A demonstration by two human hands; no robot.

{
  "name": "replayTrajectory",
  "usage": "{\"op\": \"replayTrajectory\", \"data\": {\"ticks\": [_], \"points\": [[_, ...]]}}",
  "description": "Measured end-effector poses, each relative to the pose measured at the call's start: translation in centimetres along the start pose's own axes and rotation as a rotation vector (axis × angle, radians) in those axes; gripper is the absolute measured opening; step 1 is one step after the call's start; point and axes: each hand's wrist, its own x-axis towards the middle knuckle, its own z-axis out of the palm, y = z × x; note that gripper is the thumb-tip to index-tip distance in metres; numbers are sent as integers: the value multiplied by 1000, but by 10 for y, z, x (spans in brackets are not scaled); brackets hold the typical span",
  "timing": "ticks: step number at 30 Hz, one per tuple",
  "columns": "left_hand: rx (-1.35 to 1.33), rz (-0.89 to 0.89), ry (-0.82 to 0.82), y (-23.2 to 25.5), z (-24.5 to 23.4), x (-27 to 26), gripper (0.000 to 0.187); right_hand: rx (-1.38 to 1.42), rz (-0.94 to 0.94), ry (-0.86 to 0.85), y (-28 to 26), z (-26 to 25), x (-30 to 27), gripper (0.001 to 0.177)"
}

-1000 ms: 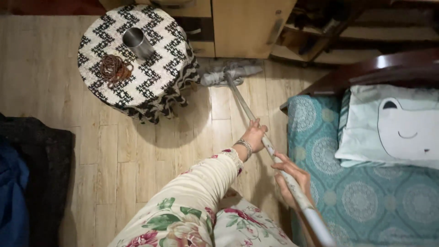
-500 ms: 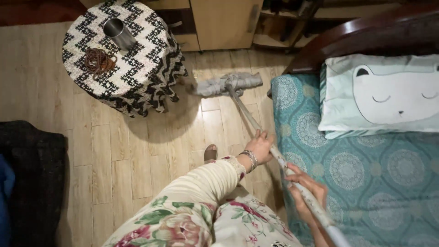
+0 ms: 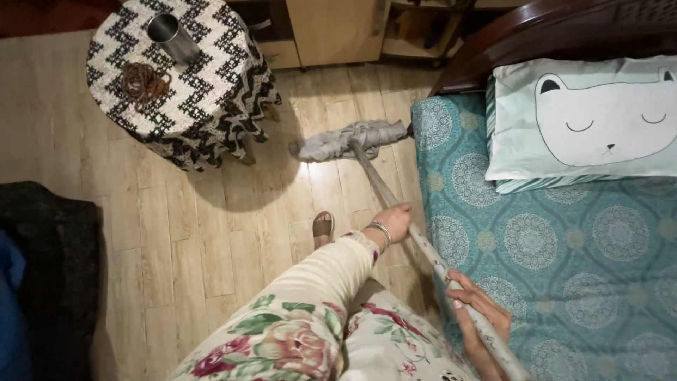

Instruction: The person is mopping the wooden floor around furniture using a long-handled mop.

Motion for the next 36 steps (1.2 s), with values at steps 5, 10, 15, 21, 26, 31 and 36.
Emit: {"op": "replayTrajectory", "data": {"ticks": [5,10,15,21,26,31,36], "points": [[28,-63,-196,-11,-10,4,31,-1,-8,15,17,11,-10,17],[255,124,-271,3,-7,6,27,-19,-38,-31,15,6,-10,29],[242,-244,-367,15,6,-10,19,4,23,-112,4,2,-16,34],[322,-65,-173,17,9,-35,18,95,22,-146,7,0,-29,34],[208,-108,-139,24,-33,-69,21,25,-72,-234,-9,7,-20,36],[218,-149,-118,8,-62,-106,23,31,-83,-281,-28,29,-11,37],[137,-301,-152,-2,-108,-126,24,59,-52,-370,-45,54,17,40]]}}
